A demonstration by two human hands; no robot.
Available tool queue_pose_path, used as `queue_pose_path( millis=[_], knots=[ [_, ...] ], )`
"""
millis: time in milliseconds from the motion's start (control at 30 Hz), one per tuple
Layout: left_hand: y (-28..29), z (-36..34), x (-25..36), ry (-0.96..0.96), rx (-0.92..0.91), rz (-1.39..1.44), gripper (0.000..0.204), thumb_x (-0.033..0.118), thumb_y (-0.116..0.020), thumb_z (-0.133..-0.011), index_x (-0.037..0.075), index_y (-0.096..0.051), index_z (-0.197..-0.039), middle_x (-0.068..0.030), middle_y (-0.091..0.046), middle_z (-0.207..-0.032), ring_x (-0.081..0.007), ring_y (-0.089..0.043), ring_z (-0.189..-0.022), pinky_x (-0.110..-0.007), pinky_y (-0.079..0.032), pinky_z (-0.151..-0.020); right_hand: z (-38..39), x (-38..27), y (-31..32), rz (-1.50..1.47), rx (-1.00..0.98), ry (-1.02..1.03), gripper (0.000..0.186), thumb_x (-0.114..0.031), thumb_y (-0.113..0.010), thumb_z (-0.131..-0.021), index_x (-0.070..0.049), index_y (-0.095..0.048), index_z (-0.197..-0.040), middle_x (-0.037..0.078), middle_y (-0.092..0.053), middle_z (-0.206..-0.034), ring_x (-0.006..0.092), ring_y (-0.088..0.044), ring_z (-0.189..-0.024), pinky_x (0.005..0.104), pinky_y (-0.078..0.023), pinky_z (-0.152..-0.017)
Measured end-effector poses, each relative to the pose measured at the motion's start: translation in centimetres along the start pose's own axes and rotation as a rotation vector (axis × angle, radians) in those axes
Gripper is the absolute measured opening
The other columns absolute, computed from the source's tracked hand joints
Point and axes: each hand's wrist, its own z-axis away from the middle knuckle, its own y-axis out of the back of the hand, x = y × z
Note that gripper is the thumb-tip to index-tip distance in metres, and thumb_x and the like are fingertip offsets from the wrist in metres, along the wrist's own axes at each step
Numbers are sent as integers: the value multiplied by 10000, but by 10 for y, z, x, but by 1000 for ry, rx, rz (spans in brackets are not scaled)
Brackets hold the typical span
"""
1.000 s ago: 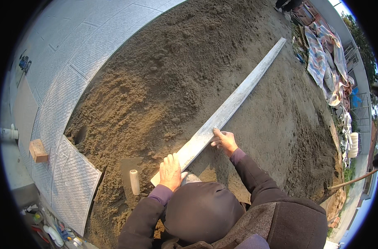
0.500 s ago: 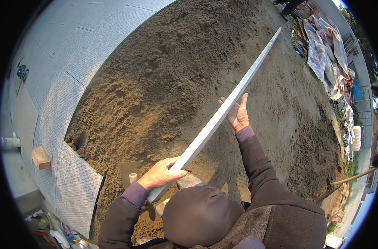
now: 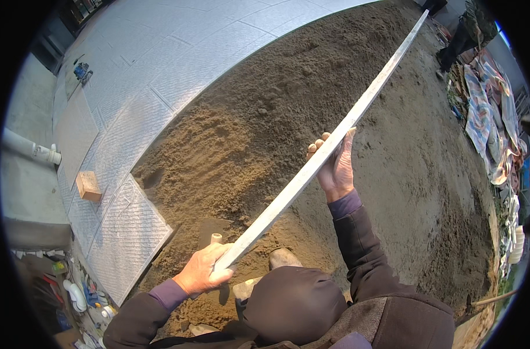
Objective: The person kneels to install a long white tile trim along the edge of a tiled floor. They use a rubber mallet to tap the trim into place and a trowel to adjust the underlying sand or mortar. The person repeatedly checks alignment and taps the trim to secure it.
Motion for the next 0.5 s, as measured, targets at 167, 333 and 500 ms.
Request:
queue_pose_path(
  millis=[167, 333, 500],
  knots=[
    [44, 132, 15, 287, 461, -142, 392, 224, -758, -862, 18, -703, -1191, -164, -722, -997, -295, -707, -889, -381, -549, -792, 0, 59, -138, -38, -548, -125, 948, -800, -562, -902, -22, -508, -1441, 240, -609, -1384, 388, -583, -1336, 540, -541, -1057],
    [10, 247, 17, 584, 794, 146, 452, 331, -754, -916, -25, -699, -1188, -150, -739, -919, -198, -690, -806, -362, -548, -761, -21, 112, -283, -344, -928, -346, 972, -676, -655, -932, 8, -353, -1552, 304, -409, -1551, 460, -427, -1466, 620, -358, -1217],
    [-70, 297, 4, 553, 1300, 34, 630, 555, -641, -999, -51, -707, -1156, -172, -744, -940, -238, -720, -835, -349, -550, -761, 47, 168, -348, -326, -984, -622, 773, -514, -614, -1020, 13, -374, -1532, 323, -400, -1542, 447, -470, -1431, 605, -384, -1199]
  ],
)
